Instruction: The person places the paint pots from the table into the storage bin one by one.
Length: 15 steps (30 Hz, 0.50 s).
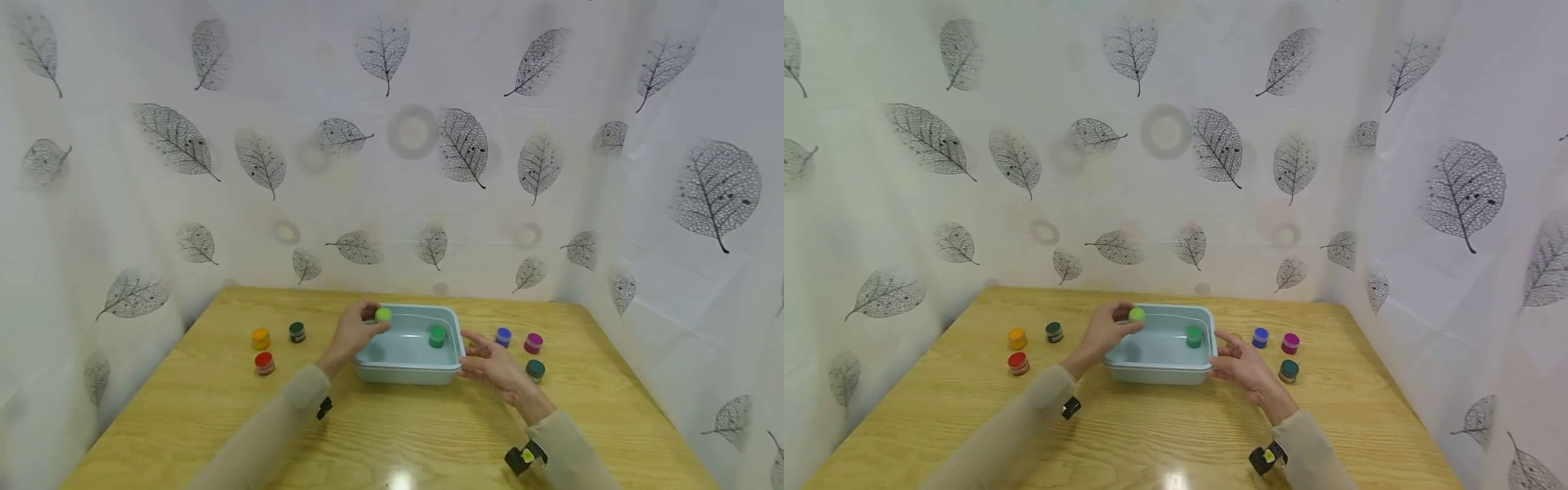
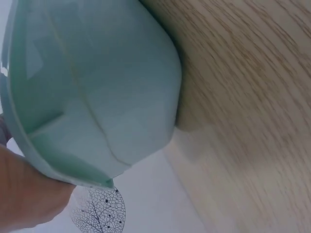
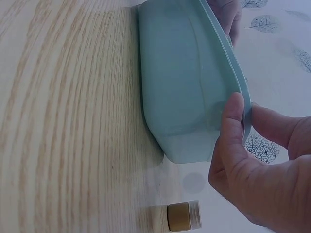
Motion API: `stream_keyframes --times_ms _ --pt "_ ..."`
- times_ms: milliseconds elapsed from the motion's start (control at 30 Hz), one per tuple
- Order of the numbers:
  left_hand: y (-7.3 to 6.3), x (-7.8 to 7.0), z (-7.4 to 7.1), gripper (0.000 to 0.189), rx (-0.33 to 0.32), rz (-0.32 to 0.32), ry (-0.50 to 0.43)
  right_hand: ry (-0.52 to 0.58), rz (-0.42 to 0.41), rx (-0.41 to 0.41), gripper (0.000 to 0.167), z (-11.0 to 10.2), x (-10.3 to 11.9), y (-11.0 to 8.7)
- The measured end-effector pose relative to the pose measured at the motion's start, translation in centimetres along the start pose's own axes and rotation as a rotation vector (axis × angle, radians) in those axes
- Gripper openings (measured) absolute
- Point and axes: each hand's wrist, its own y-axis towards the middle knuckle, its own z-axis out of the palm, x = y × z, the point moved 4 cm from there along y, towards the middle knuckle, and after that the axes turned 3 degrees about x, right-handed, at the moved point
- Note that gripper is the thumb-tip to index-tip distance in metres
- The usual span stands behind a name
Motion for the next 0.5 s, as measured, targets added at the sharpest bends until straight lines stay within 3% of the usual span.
stream_keyframes --times_ms 233,500 --pt "-0.1 -0.8 1.3 0.038 0.077 -0.003 0.06 -0.001 -0.002 -0.008 0.069 -0.1 -0.1 0.0" --pt "-0.2 -1.0 2.9 0.03 0.21 -0.011 0.024 0.005 -0.01 0.007 0.068 -0.1 -0.2 0.0"
